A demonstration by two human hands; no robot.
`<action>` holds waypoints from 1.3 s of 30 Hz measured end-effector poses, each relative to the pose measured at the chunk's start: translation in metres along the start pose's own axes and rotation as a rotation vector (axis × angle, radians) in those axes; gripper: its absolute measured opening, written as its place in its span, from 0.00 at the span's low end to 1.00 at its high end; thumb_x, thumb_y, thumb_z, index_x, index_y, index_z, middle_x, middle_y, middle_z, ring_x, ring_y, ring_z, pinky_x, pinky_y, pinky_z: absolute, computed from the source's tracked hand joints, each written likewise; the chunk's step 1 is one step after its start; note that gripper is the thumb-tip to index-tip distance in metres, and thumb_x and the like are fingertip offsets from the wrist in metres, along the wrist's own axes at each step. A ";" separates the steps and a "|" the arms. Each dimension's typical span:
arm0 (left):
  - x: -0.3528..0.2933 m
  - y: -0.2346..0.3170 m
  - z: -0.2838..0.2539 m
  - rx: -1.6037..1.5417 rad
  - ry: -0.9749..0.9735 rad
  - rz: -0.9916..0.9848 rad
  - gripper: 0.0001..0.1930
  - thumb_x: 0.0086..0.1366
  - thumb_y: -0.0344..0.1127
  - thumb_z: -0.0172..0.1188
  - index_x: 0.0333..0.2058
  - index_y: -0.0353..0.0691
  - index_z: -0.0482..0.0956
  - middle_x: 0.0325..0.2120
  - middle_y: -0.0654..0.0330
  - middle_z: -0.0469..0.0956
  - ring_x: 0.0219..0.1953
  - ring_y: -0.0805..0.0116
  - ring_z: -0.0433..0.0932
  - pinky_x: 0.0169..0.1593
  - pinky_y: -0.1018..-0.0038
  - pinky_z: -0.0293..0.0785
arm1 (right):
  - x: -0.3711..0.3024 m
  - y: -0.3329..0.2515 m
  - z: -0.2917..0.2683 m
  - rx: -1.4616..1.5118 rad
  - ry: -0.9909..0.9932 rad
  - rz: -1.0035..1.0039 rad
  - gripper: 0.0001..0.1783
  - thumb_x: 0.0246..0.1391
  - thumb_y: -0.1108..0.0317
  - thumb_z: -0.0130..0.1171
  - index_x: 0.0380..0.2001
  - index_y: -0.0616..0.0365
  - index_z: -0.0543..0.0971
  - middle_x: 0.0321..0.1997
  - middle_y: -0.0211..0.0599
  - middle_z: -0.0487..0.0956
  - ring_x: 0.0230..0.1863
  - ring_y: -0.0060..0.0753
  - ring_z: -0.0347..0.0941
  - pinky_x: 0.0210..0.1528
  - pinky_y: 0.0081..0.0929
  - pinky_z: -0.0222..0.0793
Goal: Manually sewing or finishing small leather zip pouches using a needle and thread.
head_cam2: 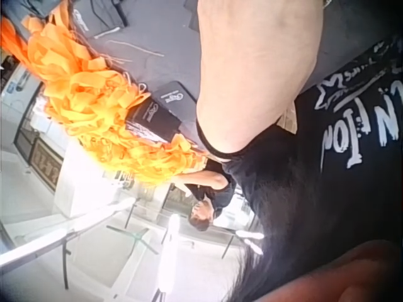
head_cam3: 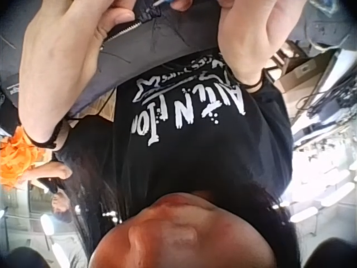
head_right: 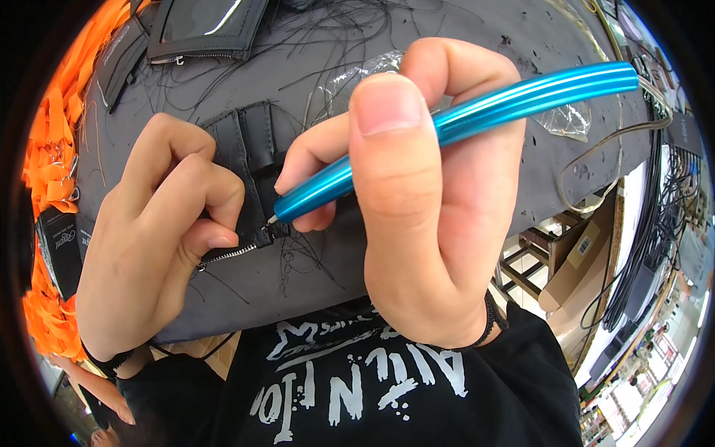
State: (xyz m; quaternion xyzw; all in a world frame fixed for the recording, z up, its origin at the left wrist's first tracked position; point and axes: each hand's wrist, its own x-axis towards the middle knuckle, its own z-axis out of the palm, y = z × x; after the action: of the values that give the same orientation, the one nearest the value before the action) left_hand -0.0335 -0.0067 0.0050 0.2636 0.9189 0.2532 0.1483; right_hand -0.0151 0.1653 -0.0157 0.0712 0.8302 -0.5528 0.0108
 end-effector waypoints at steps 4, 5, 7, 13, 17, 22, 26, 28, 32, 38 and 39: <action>0.000 -0.002 0.002 -0.015 -0.014 0.048 0.09 0.57 0.33 0.61 0.30 0.35 0.71 0.33 0.54 0.64 0.27 0.60 0.70 0.31 0.71 0.68 | 0.004 0.012 -0.001 0.220 -0.032 -0.039 0.18 0.70 0.56 0.31 0.51 0.60 0.55 0.26 0.61 0.77 0.19 0.42 0.73 0.25 0.29 0.73; 0.000 -0.003 0.001 -0.015 0.000 0.058 0.10 0.58 0.34 0.61 0.30 0.35 0.71 0.33 0.54 0.64 0.27 0.60 0.70 0.31 0.71 0.68 | 0.005 0.017 -0.001 0.340 -0.041 -0.064 0.18 0.70 0.56 0.31 0.50 0.61 0.55 0.26 0.62 0.77 0.19 0.42 0.73 0.25 0.29 0.74; -0.001 -0.002 0.002 -0.005 0.044 0.048 0.10 0.58 0.35 0.61 0.30 0.35 0.71 0.33 0.54 0.64 0.27 0.60 0.70 0.31 0.71 0.68 | 0.008 0.028 0.001 0.577 -0.057 -0.117 0.18 0.70 0.56 0.31 0.48 0.61 0.55 0.26 0.62 0.77 0.19 0.42 0.73 0.25 0.29 0.74; -0.006 -0.004 0.005 -0.004 0.057 0.051 0.10 0.58 0.36 0.60 0.30 0.35 0.71 0.32 0.54 0.63 0.26 0.60 0.70 0.30 0.71 0.68 | 0.008 0.038 -0.004 0.407 -0.151 -0.345 0.18 0.70 0.56 0.31 0.46 0.61 0.55 0.25 0.62 0.77 0.19 0.41 0.72 0.25 0.28 0.74; -0.009 -0.007 0.010 -0.062 0.096 0.045 0.10 0.58 0.36 0.60 0.30 0.35 0.71 0.33 0.54 0.63 0.26 0.60 0.70 0.31 0.71 0.68 | 0.007 0.034 0.003 0.574 -0.079 -0.230 0.17 0.70 0.55 0.32 0.45 0.61 0.55 0.25 0.61 0.77 0.19 0.41 0.72 0.25 0.28 0.74; -0.009 -0.011 -0.005 -0.117 0.021 0.109 0.12 0.54 0.36 0.65 0.30 0.35 0.72 0.35 0.54 0.62 0.32 0.61 0.70 0.37 0.71 0.68 | 0.007 0.015 -0.010 0.657 -0.096 -0.056 0.15 0.70 0.55 0.32 0.44 0.57 0.57 0.24 0.57 0.76 0.18 0.40 0.71 0.24 0.29 0.72; -0.005 -0.009 -0.032 -0.079 0.038 0.092 0.15 0.52 0.36 0.68 0.33 0.35 0.74 0.34 0.58 0.65 0.33 0.66 0.67 0.39 0.74 0.66 | 0.014 0.018 -0.010 0.634 0.004 0.030 0.13 0.70 0.54 0.33 0.44 0.51 0.59 0.24 0.52 0.76 0.17 0.38 0.69 0.22 0.29 0.69; -0.001 -0.005 -0.036 -0.009 0.108 -0.084 0.16 0.51 0.35 0.68 0.36 0.35 0.75 0.33 0.61 0.67 0.32 0.69 0.66 0.38 0.75 0.64 | 0.015 0.021 -0.012 0.739 0.053 -0.018 0.12 0.70 0.53 0.34 0.43 0.49 0.59 0.26 0.51 0.76 0.18 0.36 0.68 0.23 0.29 0.69; 0.014 -0.008 -0.015 -0.003 0.154 -0.171 0.20 0.48 0.36 0.72 0.37 0.35 0.75 0.31 0.63 0.67 0.30 0.72 0.63 0.36 0.77 0.63 | 0.021 0.029 -0.021 0.778 0.034 -0.060 0.12 0.70 0.53 0.35 0.41 0.48 0.60 0.29 0.49 0.76 0.21 0.35 0.69 0.29 0.30 0.69; 0.023 -0.012 -0.012 -0.134 0.055 -0.219 0.16 0.49 0.32 0.72 0.33 0.34 0.75 0.27 0.65 0.65 0.27 0.75 0.63 0.33 0.78 0.62 | 0.023 0.032 -0.023 0.819 -0.007 -0.060 0.12 0.70 0.53 0.35 0.41 0.48 0.60 0.30 0.50 0.76 0.22 0.35 0.70 0.28 0.30 0.70; 0.022 -0.011 -0.013 -0.169 0.045 -0.178 0.14 0.50 0.31 0.72 0.32 0.34 0.75 0.27 0.65 0.66 0.27 0.75 0.63 0.33 0.78 0.62 | 0.024 0.032 -0.023 0.820 -0.017 -0.056 0.12 0.70 0.53 0.35 0.41 0.48 0.60 0.30 0.51 0.76 0.22 0.36 0.70 0.28 0.30 0.70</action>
State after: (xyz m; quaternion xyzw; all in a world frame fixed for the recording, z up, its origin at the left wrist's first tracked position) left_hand -0.0610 -0.0078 0.0068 0.1619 0.9171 0.3214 0.1713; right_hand -0.0330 0.2009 -0.0380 0.0423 0.5426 -0.8385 -0.0266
